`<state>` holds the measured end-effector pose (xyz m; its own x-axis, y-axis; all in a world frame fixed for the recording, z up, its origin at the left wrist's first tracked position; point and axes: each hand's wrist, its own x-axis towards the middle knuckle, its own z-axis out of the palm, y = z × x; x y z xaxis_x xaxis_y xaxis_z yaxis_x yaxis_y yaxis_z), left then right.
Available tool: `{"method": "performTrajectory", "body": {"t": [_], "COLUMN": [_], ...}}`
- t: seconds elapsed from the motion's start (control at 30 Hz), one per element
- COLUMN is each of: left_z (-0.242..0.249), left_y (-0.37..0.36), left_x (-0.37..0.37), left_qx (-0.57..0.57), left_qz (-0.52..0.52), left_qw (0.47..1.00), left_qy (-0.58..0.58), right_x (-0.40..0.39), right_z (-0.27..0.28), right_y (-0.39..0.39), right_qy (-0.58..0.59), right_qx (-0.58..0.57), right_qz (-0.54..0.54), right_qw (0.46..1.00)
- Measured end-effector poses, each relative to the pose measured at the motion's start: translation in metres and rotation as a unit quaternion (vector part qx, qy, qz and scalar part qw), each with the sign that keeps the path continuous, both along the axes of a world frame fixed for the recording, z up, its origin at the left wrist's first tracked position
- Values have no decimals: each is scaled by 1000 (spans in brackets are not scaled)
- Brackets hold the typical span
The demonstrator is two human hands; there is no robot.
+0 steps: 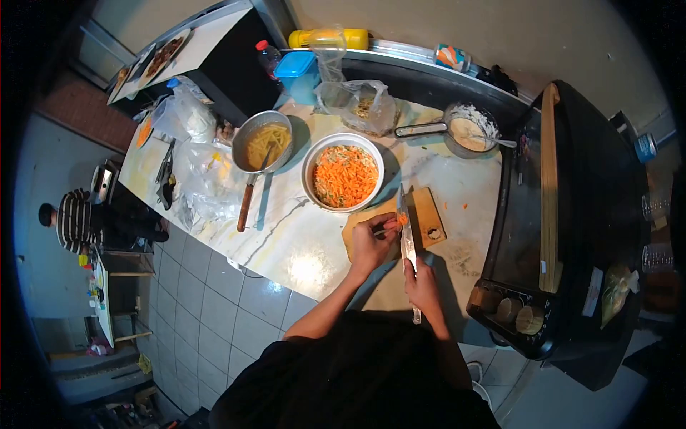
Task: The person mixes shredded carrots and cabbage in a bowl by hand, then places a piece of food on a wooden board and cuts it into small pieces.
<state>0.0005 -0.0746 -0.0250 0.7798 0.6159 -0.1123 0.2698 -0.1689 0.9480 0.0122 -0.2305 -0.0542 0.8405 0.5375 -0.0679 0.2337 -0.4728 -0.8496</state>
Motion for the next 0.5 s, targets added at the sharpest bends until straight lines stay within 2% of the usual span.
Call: {"method": "performTrajectory", "body": {"t": [0.07, 0.17, 0.3, 0.37, 0.43, 0.5], "left_z": [15, 28, 45, 53, 49, 51], "left_y": [2, 10, 26, 38, 52, 66], "left_x": [-2, -5, -5, -4, -1, 1], "left_qx": [-31, -31, -38, -43, -21, -44], "left_qz": [13, 29, 59, 84, 85, 104], "left_qw": [999, 998, 995, 994, 993, 988], "left_qy": [-20, -52, -73, -59, -79, -106], "right_x": [3, 8, 14, 21, 27, 33], "right_z": [9, 27, 53, 59, 68, 75], "right_y": [3, 12, 35, 48, 61, 75], "right_qy": [3, 0, 26, -7, 10, 28], "right_qx": [-48, -2, -6, 31, 28, 25], "right_qz": [18, 37, 43, 73, 81, 89], "right_qw": [999, 999, 999, 997, 996, 995]}}
